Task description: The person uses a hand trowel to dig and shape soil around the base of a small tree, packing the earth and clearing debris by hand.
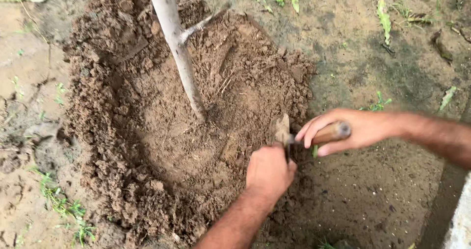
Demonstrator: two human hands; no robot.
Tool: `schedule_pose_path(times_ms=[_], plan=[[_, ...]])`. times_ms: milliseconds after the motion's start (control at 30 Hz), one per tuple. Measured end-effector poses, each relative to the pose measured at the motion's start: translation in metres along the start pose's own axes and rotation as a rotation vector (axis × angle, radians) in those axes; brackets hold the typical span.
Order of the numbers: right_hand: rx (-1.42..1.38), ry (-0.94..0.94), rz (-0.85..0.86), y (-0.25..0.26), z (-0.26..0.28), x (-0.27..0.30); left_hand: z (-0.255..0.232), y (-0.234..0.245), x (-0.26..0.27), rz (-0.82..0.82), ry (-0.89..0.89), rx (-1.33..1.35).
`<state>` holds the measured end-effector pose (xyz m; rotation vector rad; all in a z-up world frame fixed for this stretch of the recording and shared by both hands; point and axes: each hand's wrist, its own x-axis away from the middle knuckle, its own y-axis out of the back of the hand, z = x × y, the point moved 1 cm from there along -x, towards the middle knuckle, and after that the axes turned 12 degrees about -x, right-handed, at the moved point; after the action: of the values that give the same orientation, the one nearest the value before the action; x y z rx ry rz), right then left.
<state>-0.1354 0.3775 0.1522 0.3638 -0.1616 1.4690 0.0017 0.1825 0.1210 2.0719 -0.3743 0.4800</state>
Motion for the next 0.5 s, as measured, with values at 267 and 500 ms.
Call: schedule_pose_path(times_ms=[267,500], plan=[[-0.050,-1.026,-0.033,-0.025,0.018,-0.003,-0.011,-0.050,-0.012,-0.150,-0.155,-0.185],[0.288,-1.009,-0.130,-0.057,0.037,-0.031,0.022,0.043,-0.014,0.185,-0.128,-0.284]])
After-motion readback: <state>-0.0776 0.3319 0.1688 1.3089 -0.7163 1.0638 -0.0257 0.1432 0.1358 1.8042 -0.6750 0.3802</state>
